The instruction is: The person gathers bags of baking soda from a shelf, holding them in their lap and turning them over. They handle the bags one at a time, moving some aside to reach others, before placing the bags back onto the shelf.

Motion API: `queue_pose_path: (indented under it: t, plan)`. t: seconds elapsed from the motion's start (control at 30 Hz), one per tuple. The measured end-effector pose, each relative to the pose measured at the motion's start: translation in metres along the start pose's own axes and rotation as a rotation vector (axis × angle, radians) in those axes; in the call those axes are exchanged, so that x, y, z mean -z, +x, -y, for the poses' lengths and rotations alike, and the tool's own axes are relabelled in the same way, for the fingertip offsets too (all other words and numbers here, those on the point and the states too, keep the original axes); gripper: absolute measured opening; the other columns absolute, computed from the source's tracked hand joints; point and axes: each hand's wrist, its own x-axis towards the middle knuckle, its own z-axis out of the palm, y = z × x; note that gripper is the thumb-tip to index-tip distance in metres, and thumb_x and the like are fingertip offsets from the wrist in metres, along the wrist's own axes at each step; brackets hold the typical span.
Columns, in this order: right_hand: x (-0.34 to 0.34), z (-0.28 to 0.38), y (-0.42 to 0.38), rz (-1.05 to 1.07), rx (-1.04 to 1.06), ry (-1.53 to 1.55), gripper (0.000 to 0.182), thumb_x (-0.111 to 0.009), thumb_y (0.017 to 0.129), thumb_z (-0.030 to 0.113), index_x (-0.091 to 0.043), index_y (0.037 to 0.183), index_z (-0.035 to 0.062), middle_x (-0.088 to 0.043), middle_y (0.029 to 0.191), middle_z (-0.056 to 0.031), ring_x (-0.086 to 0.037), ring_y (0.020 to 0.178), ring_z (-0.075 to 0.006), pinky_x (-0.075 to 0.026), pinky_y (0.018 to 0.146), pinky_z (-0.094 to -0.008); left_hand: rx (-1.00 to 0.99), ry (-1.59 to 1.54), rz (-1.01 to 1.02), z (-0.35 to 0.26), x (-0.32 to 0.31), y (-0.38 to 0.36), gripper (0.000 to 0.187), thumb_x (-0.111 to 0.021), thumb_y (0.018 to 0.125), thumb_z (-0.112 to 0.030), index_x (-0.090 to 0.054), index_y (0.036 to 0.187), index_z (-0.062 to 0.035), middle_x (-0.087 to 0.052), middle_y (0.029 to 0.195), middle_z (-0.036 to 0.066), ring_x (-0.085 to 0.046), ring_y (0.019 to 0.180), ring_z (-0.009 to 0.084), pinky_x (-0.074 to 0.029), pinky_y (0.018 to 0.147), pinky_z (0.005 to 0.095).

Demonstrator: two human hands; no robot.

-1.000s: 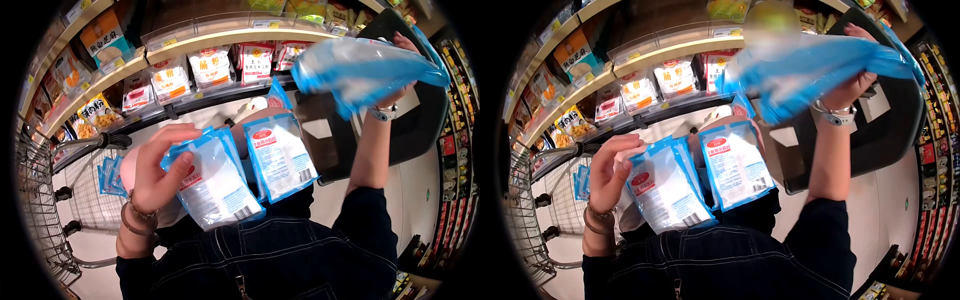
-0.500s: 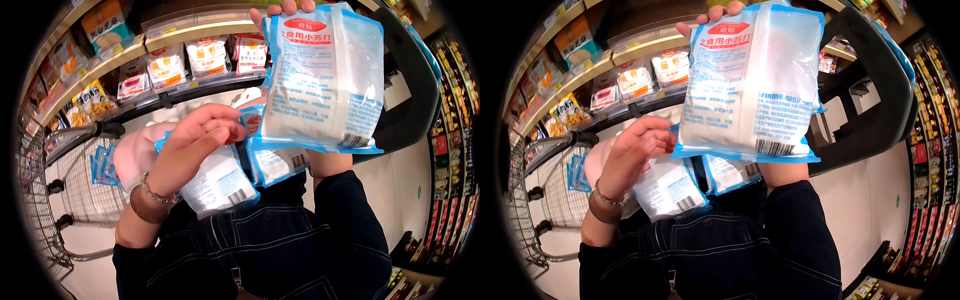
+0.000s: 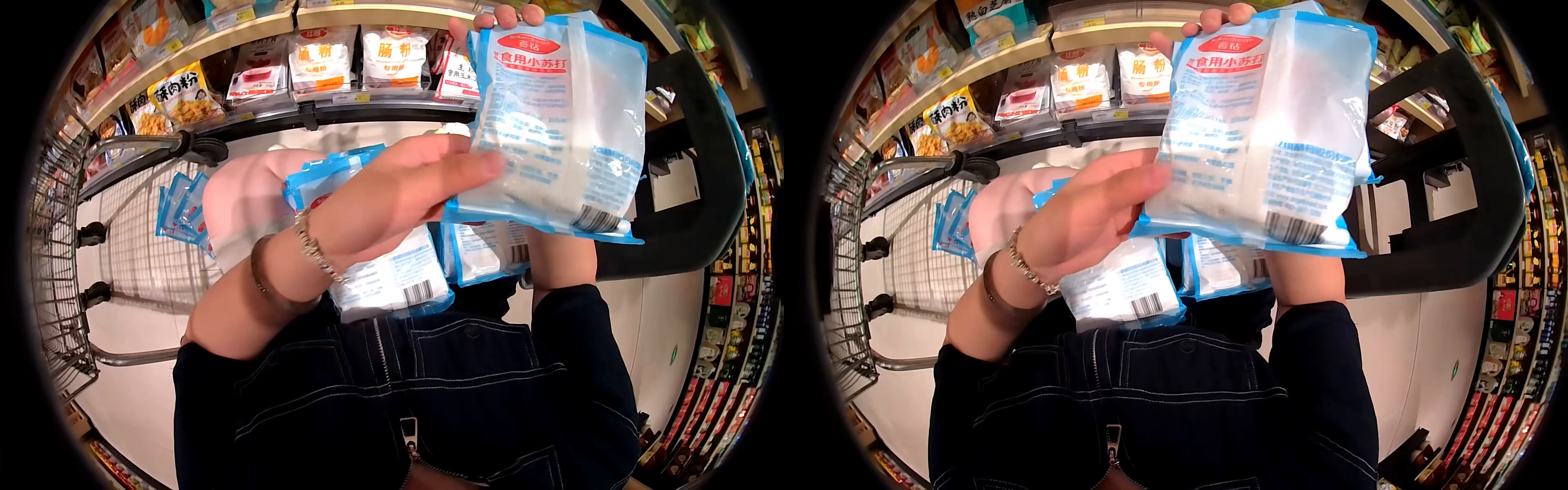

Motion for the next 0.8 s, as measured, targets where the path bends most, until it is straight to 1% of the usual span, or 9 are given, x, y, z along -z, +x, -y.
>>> queue_pose_path:
  t: [0.1,0.2,0.33,0.43,0.5,0.57,0.6,0.73,0.8]
  plan:
    - [-0.001,-0.003,-0.005,-0.024,-0.019,0.009,0.026,-0.047,0.086,0.024,-0.051,0.094,0.0004,-0.051,0.095,-0.0178,-0.048,0.098,-0.0326,-0.032,0.098,-0.0486,-0.1,0.01,0.106,-0.003,-0.009,0.002,0.052,-0.059,0.082,-0.025,-0.039,0.12,0.0042,-0.052,0.113,0.012,-0.05,0.104,0.0158,-0.039,0.091,0.0297]
    - [-0.001,-0.007,-0.013,-0.055,-0.03,0.038,0.025,-0.047,0.086,0.024,-0.051,0.093,0.0004,-0.051,0.094,-0.0177,-0.048,0.097,-0.0326,-0.032,0.098,-0.0491,-0.158,0.071,0.102,0.004,-0.005,-0.001,0.056,-0.065,0.077,-0.025,-0.04,0.118,0.0048,-0.053,0.112,0.011,-0.052,0.1,0.0163,-0.041,0.088,0.0286]
    - [0.0,-0.008,-0.015,-0.08,-0.034,0.052,0.024,-0.047,0.086,0.024,-0.052,0.092,0.0004,-0.051,0.093,-0.0176,-0.048,0.096,-0.0326,-0.032,0.098,-0.0498,-0.264,0.239,-0.118,0.008,0.005,-0.027,0.045,-0.068,0.074,-0.018,-0.049,0.11,0.0013,-0.058,0.101,0.01,-0.056,0.092,0.0165,-0.047,0.081,0.0281]
    - [0.001,-0.003,-0.018,-0.1,-0.018,0.038,0.024,-0.047,0.086,0.023,-0.052,0.091,0.0005,-0.051,0.092,-0.0175,-0.048,0.096,-0.0326,-0.032,0.098,-0.0503,-0.474,0.828,-0.356,0.032,0.065,-0.077,0.041,-0.062,0.074,-0.007,-0.047,0.112,-0.0009,-0.056,0.101,0.01,-0.056,0.091,0.0216,-0.047,0.074,0.0302]
    - [0.001,-0.005,-0.017,-0.113,-0.019,0.044,0.023,-0.047,0.086,0.023,-0.052,0.09,0.0005,-0.051,0.091,-0.0174,-0.048,0.095,-0.0326,-0.032,0.098,-0.0506,-0.512,0.289,-0.383,0.031,0.098,-0.12,0.046,-0.061,0.073,-0.004,-0.043,0.116,-0.0035,-0.051,0.108,0.011,-0.055,0.092,0.0241,-0.046,0.073,0.033]
    - [0.001,-0.003,-0.019,-0.128,-0.01,0.037,0.023,-0.047,0.086,0.023,-0.053,0.089,0.0005,-0.051,0.091,-0.0174,-0.048,0.095,-0.0326,-0.032,0.098,-0.0509,-0.456,-0.508,-0.093,0.021,0.118,-0.139,0.056,-0.061,0.075,-0.014,-0.037,0.125,-0.0082,-0.045,0.12,0.008,-0.052,0.098,0.0232,-0.042,0.081,0.0375]
    - [0.004,0.0,-0.018,-0.135,-0.006,0.037,0.023,-0.047,0.086,0.023,-0.053,0.089,0.0005,-0.051,0.09,-0.0174,-0.048,0.095,-0.0326,-0.032,0.098,-0.0511,-0.489,-0.576,0.122,0.014,0.124,-0.141,0.06,-0.061,0.077,-0.022,-0.034,0.129,-0.0111,-0.044,0.124,0.005,-0.048,0.103,0.0214,-0.039,0.089,0.0399]
    - [0.006,0.001,-0.015,-0.162,-0.008,0.032,0.023,-0.048,0.087,0.022,-0.053,0.088,0.0005,-0.051,0.089,-0.0173,-0.048,0.094,-0.0327,-0.032,0.098,-0.0517,-0.696,-0.631,-0.294,0.042,0.171,-0.226,0.077,-0.075,0.065,-0.018,-0.033,0.129,-0.0085,-0.039,0.13,0.006,-0.049,0.104,0.0236,-0.04,0.091,0.036]
    - [0.007,0.001,-0.014,-0.173,-0.012,0.033,0.022,-0.048,0.087,0.022,-0.053,0.087,0.0005,-0.051,0.088,-0.0172,-0.048,0.093,-0.0327,-0.032,0.098,-0.0521,-0.717,-0.45,-0.615,0.049,0.18,-0.255,0.058,-0.066,0.075,-0.017,-0.038,0.124,-0.0034,-0.046,0.123,0.009,-0.048,0.107,0.0226,-0.037,0.095,0.0371]
